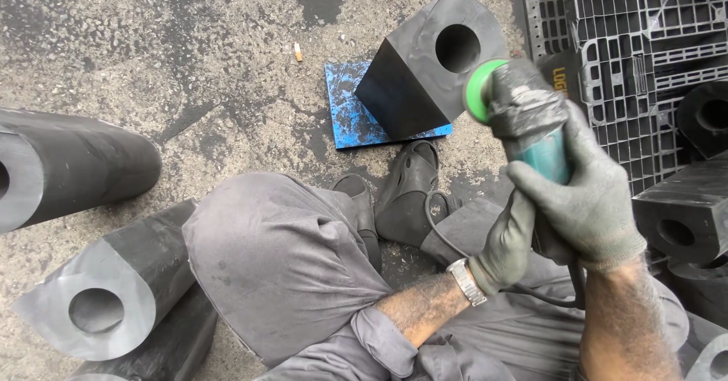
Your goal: Grinding the edges of rubber blocks using an angle grinder.
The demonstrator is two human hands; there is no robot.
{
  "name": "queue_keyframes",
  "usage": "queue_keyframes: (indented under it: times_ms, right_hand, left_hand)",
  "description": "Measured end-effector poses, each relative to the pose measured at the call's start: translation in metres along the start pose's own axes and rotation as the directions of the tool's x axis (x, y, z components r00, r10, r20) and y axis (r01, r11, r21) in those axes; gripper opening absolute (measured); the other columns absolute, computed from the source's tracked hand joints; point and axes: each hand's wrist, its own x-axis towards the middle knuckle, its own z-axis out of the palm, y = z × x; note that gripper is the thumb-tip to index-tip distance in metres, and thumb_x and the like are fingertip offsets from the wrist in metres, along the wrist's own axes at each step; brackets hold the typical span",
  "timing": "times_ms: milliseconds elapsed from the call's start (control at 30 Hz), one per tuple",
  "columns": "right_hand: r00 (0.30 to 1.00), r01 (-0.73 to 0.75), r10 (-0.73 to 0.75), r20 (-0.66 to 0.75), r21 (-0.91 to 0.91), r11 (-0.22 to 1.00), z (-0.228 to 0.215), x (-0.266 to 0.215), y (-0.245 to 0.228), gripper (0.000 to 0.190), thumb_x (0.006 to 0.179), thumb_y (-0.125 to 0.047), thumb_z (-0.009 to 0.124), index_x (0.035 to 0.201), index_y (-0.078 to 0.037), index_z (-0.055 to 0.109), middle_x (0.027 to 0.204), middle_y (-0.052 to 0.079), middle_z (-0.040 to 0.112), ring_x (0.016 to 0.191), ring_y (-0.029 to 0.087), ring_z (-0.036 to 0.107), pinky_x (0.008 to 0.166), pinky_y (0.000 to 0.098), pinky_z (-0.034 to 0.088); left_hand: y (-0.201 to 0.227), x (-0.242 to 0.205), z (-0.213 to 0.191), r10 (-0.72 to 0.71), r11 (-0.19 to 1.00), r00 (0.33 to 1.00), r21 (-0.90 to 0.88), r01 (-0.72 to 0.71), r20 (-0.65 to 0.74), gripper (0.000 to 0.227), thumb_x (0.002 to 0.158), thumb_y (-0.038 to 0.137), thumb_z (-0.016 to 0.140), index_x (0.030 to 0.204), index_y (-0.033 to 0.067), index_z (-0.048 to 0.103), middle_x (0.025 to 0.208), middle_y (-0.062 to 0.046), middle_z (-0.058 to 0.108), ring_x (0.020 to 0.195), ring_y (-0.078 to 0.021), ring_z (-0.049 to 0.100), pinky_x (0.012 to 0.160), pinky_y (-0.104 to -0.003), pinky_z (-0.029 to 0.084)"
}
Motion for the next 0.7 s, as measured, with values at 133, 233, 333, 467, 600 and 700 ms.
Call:
queue_keyframes:
  times_ms: [133, 233, 333, 467, 600, 700]
  right_hand:
    - [0.997, 0.062, -0.062, 0.042, 0.013, 0.998, -0.003, 0.000, -0.005, 0.088, 0.084, -0.027, 0.082, 0.160, -0.004, 0.043, 0.136, 0.021, 0.067, 0.117, 0.026, 0.070, 0.095, 0.0391, 0.059]
    - [0.994, -0.095, 0.089, 0.071, 0.085, 0.992, -0.006, 0.003, -0.011, 0.084, 0.086, -0.027, 0.079, 0.160, -0.009, 0.043, 0.136, 0.017, 0.067, 0.111, 0.024, 0.071, 0.091, 0.0357, 0.062]
    - [0.990, -0.139, 0.137, 0.034, 0.055, 0.989, -0.004, 0.007, -0.010, 0.080, 0.088, -0.024, 0.078, 0.160, -0.011, 0.045, 0.133, 0.016, 0.070, 0.109, 0.023, 0.073, 0.091, 0.0360, 0.061]
    - [0.995, 0.058, -0.061, 0.084, 0.047, 0.997, -0.002, 0.001, -0.009, 0.090, 0.082, -0.021, 0.084, 0.160, -0.006, 0.042, 0.137, 0.020, 0.067, 0.118, 0.025, 0.070, 0.096, 0.0380, 0.059]
    - [0.984, -0.165, 0.154, 0.094, 0.131, 0.977, -0.001, 0.006, -0.023, 0.089, 0.083, -0.023, 0.080, 0.162, -0.010, 0.041, 0.131, 0.016, 0.070, 0.108, 0.024, 0.073, 0.089, 0.0345, 0.062]
    - [0.991, -0.108, 0.099, 0.089, 0.103, 0.989, 0.001, 0.002, -0.016, 0.088, 0.083, -0.023, 0.080, 0.161, -0.008, 0.042, 0.131, 0.018, 0.070, 0.108, 0.024, 0.073, 0.090, 0.0339, 0.063]
  left_hand:
    - [-0.001, 0.000, 0.000, -0.137, 0.990, 0.990, -0.024, 0.136, -0.033, 0.059, 0.118, 0.034, 0.016, 0.158, -0.0076, 0.031, 0.150, -0.027, 0.047, 0.142, -0.0310, 0.047, 0.121, -0.036, 0.039]
    - [0.000, 0.006, 0.000, -0.029, 0.967, 0.999, 0.252, 0.024, 0.017, 0.061, 0.119, 0.035, 0.016, 0.163, -0.0057, 0.025, 0.156, -0.025, 0.044, 0.148, -0.0304, 0.043, 0.127, -0.036, 0.035]
    - [-0.009, 0.004, 0.002, 0.013, 0.972, 1.000, 0.235, -0.012, -0.005, 0.061, 0.120, 0.037, 0.015, 0.162, -0.0054, 0.028, 0.158, -0.023, 0.044, 0.149, -0.0292, 0.043, 0.128, -0.036, 0.035]
    - [-0.009, -0.007, 0.009, -0.035, 0.997, 0.993, -0.078, 0.026, -0.110, 0.064, 0.117, 0.042, 0.018, 0.161, -0.0024, 0.027, 0.157, -0.017, 0.043, 0.148, -0.0243, 0.042, 0.125, -0.034, 0.036]
    - [-0.009, 0.001, 0.004, -0.164, 0.981, 0.984, -0.113, 0.155, -0.073, 0.067, 0.121, 0.045, 0.020, 0.159, -0.0086, 0.035, 0.142, -0.022, 0.052, 0.132, -0.0283, 0.052, 0.114, -0.038, 0.045]
    - [0.002, -0.006, 0.007, -0.092, 0.993, 0.992, -0.079, 0.085, -0.090, 0.067, 0.118, 0.046, 0.018, 0.161, -0.0034, 0.030, 0.152, -0.018, 0.047, 0.143, -0.0247, 0.047, 0.122, -0.035, 0.040]
